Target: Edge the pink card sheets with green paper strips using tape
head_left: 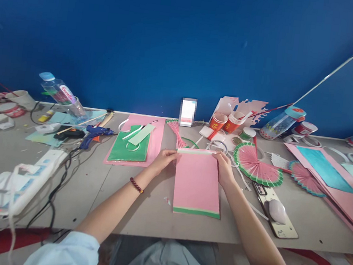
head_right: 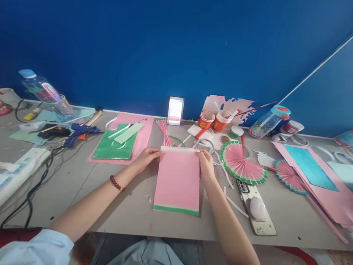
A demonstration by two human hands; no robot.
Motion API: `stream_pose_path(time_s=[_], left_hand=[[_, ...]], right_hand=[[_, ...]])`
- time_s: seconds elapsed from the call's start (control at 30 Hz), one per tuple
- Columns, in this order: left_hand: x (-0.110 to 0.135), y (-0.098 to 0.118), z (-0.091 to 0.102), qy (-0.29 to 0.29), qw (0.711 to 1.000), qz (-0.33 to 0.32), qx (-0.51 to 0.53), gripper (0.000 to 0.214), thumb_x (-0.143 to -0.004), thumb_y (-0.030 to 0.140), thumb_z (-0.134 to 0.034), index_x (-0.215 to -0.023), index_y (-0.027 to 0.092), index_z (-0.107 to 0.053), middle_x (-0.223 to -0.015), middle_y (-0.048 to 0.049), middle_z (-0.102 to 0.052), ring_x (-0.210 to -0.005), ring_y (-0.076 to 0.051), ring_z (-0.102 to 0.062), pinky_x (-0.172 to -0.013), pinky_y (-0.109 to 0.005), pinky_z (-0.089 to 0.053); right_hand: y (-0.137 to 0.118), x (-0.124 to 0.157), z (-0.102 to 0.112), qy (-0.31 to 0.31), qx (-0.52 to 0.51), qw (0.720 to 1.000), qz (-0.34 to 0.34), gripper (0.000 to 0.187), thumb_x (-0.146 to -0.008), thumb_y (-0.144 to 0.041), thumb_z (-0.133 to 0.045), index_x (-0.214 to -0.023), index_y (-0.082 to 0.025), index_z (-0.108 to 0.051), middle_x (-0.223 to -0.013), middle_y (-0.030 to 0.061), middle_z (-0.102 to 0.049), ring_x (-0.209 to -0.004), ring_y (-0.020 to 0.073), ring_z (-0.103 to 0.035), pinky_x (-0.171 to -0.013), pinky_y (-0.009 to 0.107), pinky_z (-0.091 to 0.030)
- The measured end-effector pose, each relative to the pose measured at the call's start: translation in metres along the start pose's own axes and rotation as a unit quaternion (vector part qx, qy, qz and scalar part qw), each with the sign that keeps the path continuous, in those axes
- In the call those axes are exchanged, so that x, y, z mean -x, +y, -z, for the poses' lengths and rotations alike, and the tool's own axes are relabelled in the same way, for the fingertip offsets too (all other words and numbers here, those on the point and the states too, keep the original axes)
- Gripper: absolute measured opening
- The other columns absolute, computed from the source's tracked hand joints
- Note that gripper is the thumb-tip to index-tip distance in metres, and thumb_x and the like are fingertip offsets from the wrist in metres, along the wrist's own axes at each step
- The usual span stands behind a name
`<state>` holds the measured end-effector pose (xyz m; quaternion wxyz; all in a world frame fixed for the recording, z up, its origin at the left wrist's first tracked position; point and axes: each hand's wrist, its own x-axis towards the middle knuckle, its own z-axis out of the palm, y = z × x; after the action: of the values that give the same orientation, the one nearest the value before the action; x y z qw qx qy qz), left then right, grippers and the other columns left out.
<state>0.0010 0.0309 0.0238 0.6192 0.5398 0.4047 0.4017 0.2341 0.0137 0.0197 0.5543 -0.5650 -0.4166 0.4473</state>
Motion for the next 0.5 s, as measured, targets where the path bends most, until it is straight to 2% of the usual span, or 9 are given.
stream_pose_path(time_s=[0.07, 0.1, 0.17, 0.23, 0.3, 0.37, 0.5], left_hand=[[-0.001, -0.002, 0.000, 0.022, 1.000, 0.006, 0.008, 0.029, -0.071, 0.041, -0.065, -0.059, 0.015, -0.062, -0.057, 0.0017, -0.056, -0.057, -0.010, -0.046, -0.061, -0.025, -0.035], [-0.001, -0.003, -0.001, 0.031, 0.999, 0.009, 0.009, 0.028, -0.071, 0.041, -0.065, -0.060, 0.015, -0.061, -0.057, 0.0019, -0.056, -0.056, -0.010, -0.046, -0.060, -0.025, -0.035], [-0.001, -0.004, -0.002, 0.038, 0.999, 0.008, 0.004, 0.028, -0.071, 0.040, -0.064, -0.060, 0.015, -0.060, -0.057, 0.0027, -0.053, -0.056, -0.010, -0.044, -0.059, -0.025, -0.034], [0.001, -0.005, -0.006, 0.034, 0.999, -0.001, -0.006, 0.029, -0.073, 0.040, -0.061, -0.058, 0.015, -0.057, -0.056, 0.0038, -0.050, -0.056, -0.010, -0.042, -0.058, -0.024, -0.033], [0.002, -0.005, -0.011, 0.034, 0.999, -0.015, -0.018, 0.028, -0.074, 0.038, -0.059, -0.058, 0.015, -0.055, -0.055, 0.0047, -0.046, -0.055, -0.009, -0.040, -0.057, -0.024, -0.032], [0.004, -0.006, -0.016, 0.034, 0.998, -0.035, -0.040, 0.028, -0.075, 0.037, -0.057, -0.058, 0.015, -0.054, -0.054, 0.0050, -0.042, -0.055, -0.009, -0.037, -0.055, -0.023, -0.030], [0.010, -0.008, -0.028, -0.015, 0.994, -0.075, -0.083, 0.028, -0.080, 0.038, -0.051, -0.064, 0.015, -0.055, -0.057, 0.0037, -0.041, -0.058, -0.010, -0.036, -0.056, -0.023, -0.030]], right_hand=[[0.000, 0.001, -0.002, 0.048, 0.073, 0.992, 0.093, 0.018, -0.071, -0.033, -0.055, -0.082, -0.021, -0.049, -0.068, -0.0013, -0.054, -0.060, 0.0157, -0.052, -0.055, 0.028, -0.042], [-0.001, 0.003, -0.004, 0.081, 0.122, 0.977, 0.157, 0.020, -0.071, -0.030, -0.055, -0.089, -0.021, -0.050, -0.078, 0.0018, -0.058, -0.071, 0.0184, -0.056, -0.063, 0.031, -0.045], [-0.004, 0.007, -0.007, 0.122, 0.230, 0.923, 0.284, 0.023, -0.074, -0.024, -0.055, -0.096, -0.022, -0.052, -0.096, 0.0069, -0.060, -0.092, 0.0227, -0.055, -0.080, 0.039, -0.045], [-0.009, 0.014, -0.011, 0.100, 0.312, 0.868, 0.373, 0.017, -0.077, -0.019, -0.053, -0.093, -0.022, -0.057, -0.098, 0.0078, -0.061, -0.098, 0.0240, -0.054, -0.088, 0.043, -0.042], [-0.014, 0.022, -0.017, 0.034, 0.340, 0.839, 0.424, 0.015, -0.080, -0.016, -0.051, -0.089, -0.023, -0.061, -0.091, 0.0067, -0.064, -0.091, 0.0226, -0.057, -0.085, 0.042, -0.044], [-0.017, 0.031, -0.025, -0.025, 0.340, 0.827, 0.446, 0.017, -0.083, -0.015, -0.051, -0.089, -0.025, -0.063, -0.088, 0.0058, -0.065, -0.085, 0.0211, -0.059, -0.080, 0.040, -0.047], [-0.017, 0.040, -0.037, -0.055, 0.331, 0.822, 0.461, 0.017, -0.084, -0.016, -0.053, -0.090, -0.025, -0.066, -0.086, 0.0050, -0.067, -0.083, 0.0198, -0.060, -0.076, 0.036, -0.049]])
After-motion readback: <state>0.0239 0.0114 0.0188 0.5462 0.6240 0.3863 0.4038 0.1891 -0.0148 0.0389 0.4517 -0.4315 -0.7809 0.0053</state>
